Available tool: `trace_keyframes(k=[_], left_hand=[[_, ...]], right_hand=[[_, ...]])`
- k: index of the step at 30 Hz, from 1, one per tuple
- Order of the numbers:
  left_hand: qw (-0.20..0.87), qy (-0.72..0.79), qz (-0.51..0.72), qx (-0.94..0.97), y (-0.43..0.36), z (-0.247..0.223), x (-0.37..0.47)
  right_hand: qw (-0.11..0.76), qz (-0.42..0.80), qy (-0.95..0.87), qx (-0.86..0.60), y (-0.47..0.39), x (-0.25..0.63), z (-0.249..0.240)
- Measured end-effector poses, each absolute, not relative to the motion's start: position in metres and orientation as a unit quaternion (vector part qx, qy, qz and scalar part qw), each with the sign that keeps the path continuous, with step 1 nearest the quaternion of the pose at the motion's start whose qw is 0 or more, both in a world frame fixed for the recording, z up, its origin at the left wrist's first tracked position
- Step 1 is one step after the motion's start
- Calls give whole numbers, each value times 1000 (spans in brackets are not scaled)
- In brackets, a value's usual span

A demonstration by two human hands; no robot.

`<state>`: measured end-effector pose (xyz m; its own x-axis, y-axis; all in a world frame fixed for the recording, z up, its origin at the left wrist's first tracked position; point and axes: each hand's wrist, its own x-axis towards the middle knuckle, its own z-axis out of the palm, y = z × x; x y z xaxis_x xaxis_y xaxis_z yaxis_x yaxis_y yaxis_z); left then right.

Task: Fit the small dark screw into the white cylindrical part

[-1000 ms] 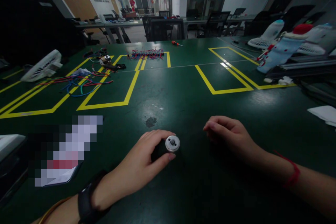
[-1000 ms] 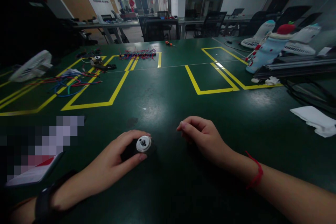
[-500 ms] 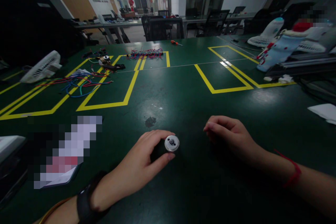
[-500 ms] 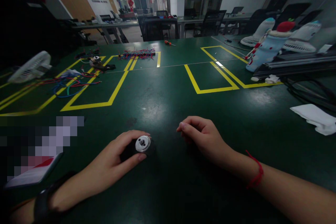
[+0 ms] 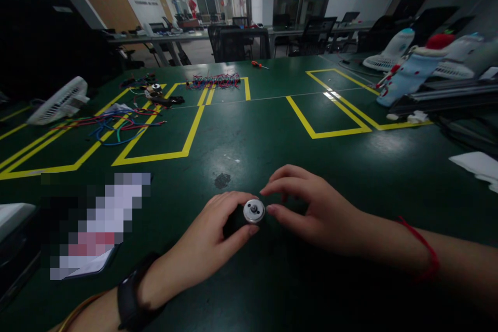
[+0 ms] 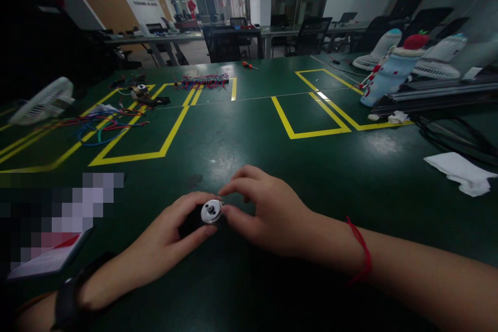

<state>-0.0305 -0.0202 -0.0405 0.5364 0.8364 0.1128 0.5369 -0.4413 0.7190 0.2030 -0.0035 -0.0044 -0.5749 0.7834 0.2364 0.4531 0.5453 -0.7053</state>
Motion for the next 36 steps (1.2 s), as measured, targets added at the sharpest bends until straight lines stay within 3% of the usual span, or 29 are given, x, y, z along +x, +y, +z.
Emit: trace_keyframes(k=[5,11,18,25,30,36], left_hand=[[329,422,231,812,-20,-42,-31],[328,423,232,812,-20,-40,-30],[327,428,224,812,-20,-38,-29],[319,428,226,815,-21,-41,-31],[321,433,217,814,-21,-41,-32],[317,429,220,817,-20,-42,-33]], right_hand=[[258,238,-869,-350,-1,185,1],[338,294,-821,-355,1,198,3],[193,290,-850,-396,-4,229,-29],[180,282,-859,-388,-6,230,-37],[249,376,-800,-397,-5,236,-32],[403,563,-540,-478,4,249,-37]])
